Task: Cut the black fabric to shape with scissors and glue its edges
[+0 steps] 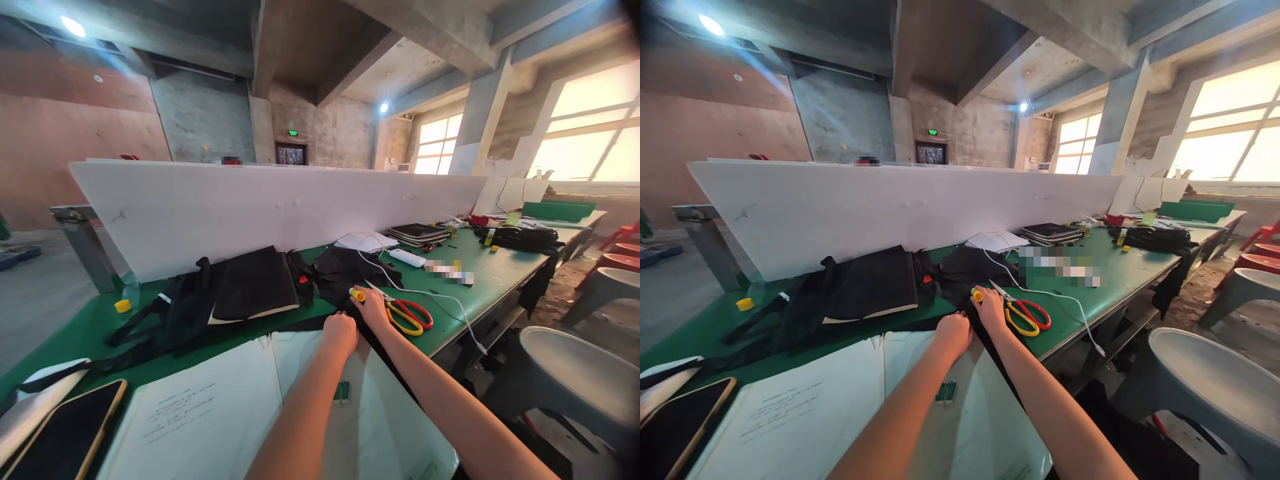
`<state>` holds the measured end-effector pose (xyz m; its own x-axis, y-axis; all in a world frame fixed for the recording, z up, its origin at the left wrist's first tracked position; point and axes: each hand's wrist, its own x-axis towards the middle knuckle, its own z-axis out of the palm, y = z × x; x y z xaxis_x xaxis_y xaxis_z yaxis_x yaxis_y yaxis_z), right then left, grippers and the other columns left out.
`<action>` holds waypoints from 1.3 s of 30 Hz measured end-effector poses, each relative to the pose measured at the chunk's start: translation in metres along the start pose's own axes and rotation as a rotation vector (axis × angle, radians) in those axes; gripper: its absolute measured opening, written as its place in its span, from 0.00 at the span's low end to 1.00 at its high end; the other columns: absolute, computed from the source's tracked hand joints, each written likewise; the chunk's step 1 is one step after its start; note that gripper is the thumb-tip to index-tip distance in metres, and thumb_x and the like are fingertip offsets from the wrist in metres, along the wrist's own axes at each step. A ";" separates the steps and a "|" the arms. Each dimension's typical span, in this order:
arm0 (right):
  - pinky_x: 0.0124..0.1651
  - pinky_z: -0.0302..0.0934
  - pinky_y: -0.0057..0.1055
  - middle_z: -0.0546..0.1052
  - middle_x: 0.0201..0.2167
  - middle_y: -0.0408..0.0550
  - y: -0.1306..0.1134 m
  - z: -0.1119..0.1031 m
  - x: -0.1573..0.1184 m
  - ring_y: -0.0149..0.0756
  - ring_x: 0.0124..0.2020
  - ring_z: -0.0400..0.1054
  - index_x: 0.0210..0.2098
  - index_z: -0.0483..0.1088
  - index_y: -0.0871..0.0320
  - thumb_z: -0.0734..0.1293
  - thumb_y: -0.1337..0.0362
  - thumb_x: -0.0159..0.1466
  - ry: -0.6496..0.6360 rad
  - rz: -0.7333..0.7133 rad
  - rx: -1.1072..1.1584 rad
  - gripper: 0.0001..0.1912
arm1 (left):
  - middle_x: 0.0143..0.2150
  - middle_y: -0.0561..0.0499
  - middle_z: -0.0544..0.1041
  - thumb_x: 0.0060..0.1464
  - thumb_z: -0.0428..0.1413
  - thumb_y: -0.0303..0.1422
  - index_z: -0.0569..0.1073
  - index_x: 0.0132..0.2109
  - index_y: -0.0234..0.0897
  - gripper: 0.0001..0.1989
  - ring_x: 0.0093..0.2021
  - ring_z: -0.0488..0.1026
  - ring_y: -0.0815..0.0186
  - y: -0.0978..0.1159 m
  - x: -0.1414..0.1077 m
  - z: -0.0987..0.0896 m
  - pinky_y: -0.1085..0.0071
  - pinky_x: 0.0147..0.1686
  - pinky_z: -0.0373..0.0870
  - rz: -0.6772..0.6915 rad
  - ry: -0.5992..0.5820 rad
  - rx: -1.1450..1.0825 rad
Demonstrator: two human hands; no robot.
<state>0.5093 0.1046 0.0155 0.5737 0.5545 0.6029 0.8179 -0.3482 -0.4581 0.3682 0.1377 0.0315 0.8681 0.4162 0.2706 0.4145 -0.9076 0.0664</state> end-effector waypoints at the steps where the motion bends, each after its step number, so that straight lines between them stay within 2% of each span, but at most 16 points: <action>1: 0.47 0.55 0.33 0.75 0.42 0.51 0.001 -0.002 0.000 0.40 0.45 0.67 0.46 0.70 0.57 0.61 0.57 0.60 0.030 0.022 -0.011 0.18 | 0.42 0.37 0.76 0.55 0.47 0.30 0.75 0.42 0.28 0.15 0.46 0.72 0.57 0.000 0.000 0.001 0.65 0.44 0.68 0.000 -0.002 -0.001; 3: 0.44 0.56 0.33 0.75 0.41 0.55 0.004 -0.006 0.000 0.41 0.43 0.67 0.44 0.70 0.61 0.54 0.53 0.64 0.083 0.081 -0.038 0.21 | 0.40 0.37 0.77 0.55 0.47 0.30 0.75 0.41 0.28 0.14 0.44 0.73 0.57 0.000 0.001 0.002 0.65 0.43 0.69 -0.001 -0.006 -0.001; 5: 0.38 0.56 0.32 0.76 0.33 0.56 0.006 -0.007 -0.001 0.42 0.36 0.69 0.36 0.72 0.62 0.51 0.50 0.64 0.092 0.125 -0.066 0.26 | 0.39 0.36 0.77 0.55 0.47 0.30 0.75 0.40 0.27 0.14 0.44 0.73 0.57 0.000 0.001 0.002 0.64 0.42 0.69 -0.001 -0.007 0.000; 8: 0.31 0.54 0.29 0.74 0.22 0.51 0.006 -0.005 -0.002 0.38 0.25 0.68 0.23 0.70 0.59 0.56 0.47 0.61 0.028 0.120 -0.098 0.25 | 0.39 0.36 0.77 0.55 0.47 0.30 0.75 0.41 0.28 0.14 0.44 0.73 0.57 0.000 0.001 0.002 0.64 0.42 0.69 -0.001 -0.002 0.002; 10: 0.30 0.53 0.29 0.73 0.20 0.50 0.004 -0.003 -0.002 0.36 0.24 0.67 0.22 0.69 0.59 0.58 0.48 0.60 0.005 0.106 -0.126 0.22 | 0.40 0.37 0.77 0.55 0.48 0.30 0.75 0.41 0.28 0.14 0.44 0.73 0.57 -0.001 0.000 0.002 0.64 0.43 0.69 -0.002 -0.001 0.004; 14: 0.40 0.53 0.34 0.74 0.27 0.53 0.003 -0.007 -0.002 0.41 0.32 0.68 0.28 0.69 0.60 0.58 0.53 0.62 0.053 0.102 -0.197 0.18 | 0.42 0.38 0.76 0.55 0.47 0.30 0.75 0.42 0.29 0.14 0.45 0.73 0.58 -0.001 0.000 0.002 0.65 0.43 0.69 0.005 0.002 0.007; 19: 0.45 0.52 0.38 0.73 0.33 0.59 0.003 -0.014 -0.002 0.45 0.41 0.66 0.35 0.68 0.64 0.50 0.52 0.65 0.122 0.107 -0.216 0.24 | 0.42 0.37 0.76 0.55 0.47 0.30 0.75 0.41 0.29 0.14 0.46 0.72 0.57 0.000 0.001 0.003 0.64 0.43 0.69 -0.002 0.000 0.008; 21: 0.44 0.54 0.34 0.74 0.35 0.57 0.004 -0.012 -0.001 0.42 0.40 0.66 0.35 0.68 0.62 0.50 0.52 0.65 0.092 0.065 -0.192 0.23 | 0.41 0.37 0.76 0.54 0.48 0.30 0.75 0.41 0.28 0.14 0.45 0.73 0.57 0.000 0.002 0.002 0.64 0.43 0.69 -0.004 -0.004 0.005; 23: 0.42 0.55 0.31 0.74 0.33 0.53 0.003 -0.009 -0.001 0.39 0.37 0.67 0.32 0.69 0.60 0.54 0.53 0.64 0.028 0.013 -0.168 0.20 | 0.39 0.37 0.77 0.54 0.48 0.30 0.75 0.40 0.29 0.14 0.43 0.73 0.57 0.000 0.001 0.002 0.64 0.42 0.69 -0.009 -0.006 0.000; 26: 0.44 0.54 0.33 0.75 0.31 0.53 0.003 -0.005 -0.002 0.40 0.39 0.67 0.31 0.70 0.60 0.59 0.56 0.62 -0.004 0.001 -0.163 0.15 | 0.38 0.38 0.77 0.54 0.48 0.31 0.75 0.39 0.29 0.13 0.42 0.74 0.58 0.000 0.000 0.001 0.65 0.42 0.68 -0.012 -0.001 -0.016; 30: 0.47 0.55 0.36 0.74 0.40 0.54 0.004 -0.012 -0.005 0.41 0.42 0.66 0.46 0.67 0.60 0.56 0.60 0.63 0.055 0.045 -0.142 0.16 | 0.38 0.38 0.76 0.54 0.48 0.29 0.75 0.39 0.29 0.13 0.42 0.73 0.58 -0.002 0.000 0.002 0.65 0.41 0.68 -0.026 0.025 -0.052; 33: 0.45 0.58 0.31 0.71 0.46 0.51 0.003 -0.020 -0.006 0.36 0.43 0.67 0.57 0.57 0.56 0.51 0.66 0.64 0.108 0.022 -0.029 0.22 | 0.36 0.41 0.76 0.55 0.47 0.29 0.75 0.37 0.31 0.12 0.41 0.73 0.59 -0.008 0.001 0.003 0.67 0.40 0.68 -0.040 0.060 -0.091; 35: 0.48 0.58 0.31 0.68 0.50 0.51 0.000 -0.023 -0.006 0.35 0.48 0.63 0.60 0.53 0.56 0.49 0.70 0.63 0.172 -0.050 0.100 0.25 | 0.36 0.44 0.76 0.56 0.46 0.29 0.74 0.37 0.34 0.12 0.41 0.72 0.61 -0.013 0.001 0.002 0.68 0.40 0.68 -0.040 0.087 -0.122; 37: 0.52 0.56 0.33 0.63 0.53 0.52 -0.003 -0.024 -0.003 0.35 0.54 0.58 0.59 0.54 0.55 0.49 0.71 0.61 0.210 -0.123 0.202 0.27 | 0.38 0.46 0.75 0.57 0.45 0.29 0.73 0.39 0.35 0.12 0.41 0.72 0.62 -0.017 0.001 0.001 0.70 0.40 0.67 -0.037 0.113 -0.152; 39: 0.53 0.55 0.33 0.62 0.52 0.52 -0.004 -0.024 0.002 0.35 0.54 0.58 0.57 0.58 0.55 0.49 0.70 0.61 0.185 -0.126 0.228 0.26 | 0.41 0.48 0.74 0.57 0.45 0.29 0.72 0.41 0.36 0.12 0.43 0.71 0.65 -0.020 0.001 -0.001 0.72 0.41 0.66 -0.031 0.137 -0.177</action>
<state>0.5080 0.0891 0.0341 0.4838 0.4284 0.7632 0.8641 -0.0952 -0.4943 0.3604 0.1565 0.0316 0.8056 0.4434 0.3928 0.3753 -0.8951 0.2408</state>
